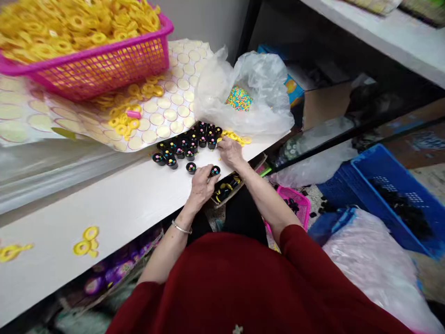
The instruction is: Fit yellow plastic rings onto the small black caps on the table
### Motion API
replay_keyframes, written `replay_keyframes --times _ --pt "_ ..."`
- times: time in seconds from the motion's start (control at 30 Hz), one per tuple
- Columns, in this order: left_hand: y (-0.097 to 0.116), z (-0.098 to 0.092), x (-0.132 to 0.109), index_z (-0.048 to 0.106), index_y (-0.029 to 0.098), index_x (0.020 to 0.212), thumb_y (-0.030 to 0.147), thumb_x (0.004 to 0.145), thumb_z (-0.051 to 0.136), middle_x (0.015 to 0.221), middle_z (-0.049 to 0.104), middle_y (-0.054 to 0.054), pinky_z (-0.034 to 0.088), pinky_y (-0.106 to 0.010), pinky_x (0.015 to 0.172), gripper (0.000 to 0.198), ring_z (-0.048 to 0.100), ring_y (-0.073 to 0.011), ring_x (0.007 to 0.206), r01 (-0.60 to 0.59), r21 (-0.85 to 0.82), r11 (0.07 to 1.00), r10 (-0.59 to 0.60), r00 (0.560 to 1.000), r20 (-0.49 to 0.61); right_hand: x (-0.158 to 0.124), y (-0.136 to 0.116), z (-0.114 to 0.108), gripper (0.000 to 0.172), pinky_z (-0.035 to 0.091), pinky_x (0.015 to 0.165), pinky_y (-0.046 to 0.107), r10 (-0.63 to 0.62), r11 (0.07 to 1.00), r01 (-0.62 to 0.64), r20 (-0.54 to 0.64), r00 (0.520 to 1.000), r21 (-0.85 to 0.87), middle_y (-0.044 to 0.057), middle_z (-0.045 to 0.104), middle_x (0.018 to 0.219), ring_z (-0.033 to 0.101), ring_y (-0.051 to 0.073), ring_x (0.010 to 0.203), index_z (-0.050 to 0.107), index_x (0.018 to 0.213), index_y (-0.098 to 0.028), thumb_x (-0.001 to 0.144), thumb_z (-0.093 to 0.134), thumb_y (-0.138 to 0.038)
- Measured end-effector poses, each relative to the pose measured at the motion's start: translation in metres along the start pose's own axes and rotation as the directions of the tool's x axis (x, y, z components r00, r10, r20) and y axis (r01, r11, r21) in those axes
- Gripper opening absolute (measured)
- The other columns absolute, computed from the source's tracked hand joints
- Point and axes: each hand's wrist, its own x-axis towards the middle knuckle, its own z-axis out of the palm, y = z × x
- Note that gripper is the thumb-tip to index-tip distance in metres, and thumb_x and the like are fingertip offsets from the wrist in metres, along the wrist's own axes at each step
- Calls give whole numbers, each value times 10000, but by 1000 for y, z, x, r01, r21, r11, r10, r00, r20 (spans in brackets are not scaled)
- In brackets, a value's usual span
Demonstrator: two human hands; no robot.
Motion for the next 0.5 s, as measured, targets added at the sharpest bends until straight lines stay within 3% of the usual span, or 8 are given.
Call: replay_keyframes --times 0.3,0.4,0.5 --pt "1 0 1 619 173 1030 335 844 592 859 662 -58 464 -308 729 249 547 -171 765 27 16 1000 -27 999 44 -12 0 2 345 315 673 289 -98 992 103 -71 993 72 109 632 959 540 207 865 642 1017 -139 873 330 -106" --pt "2 -1 1 620 171 1037 335 845 590 856 664 -58 464 -309 726 254 547 -172 764 35 16 999 -35 998 42 -15 -6 -3 346 304 649 290 -155 987 156 -30 987 28 101 640 965 553 206 854 665 991 -157 900 332 -159" --pt "2 -2 2 621 162 1040 338 847 588 865 669 -65 467 -307 717 264 556 -174 773 28 13 1000 -29 999 43 -15 -16 -8 351 297 627 298 -136 988 140 69 988 -59 111 646 983 570 214 833 670 996 -151 911 330 -177"
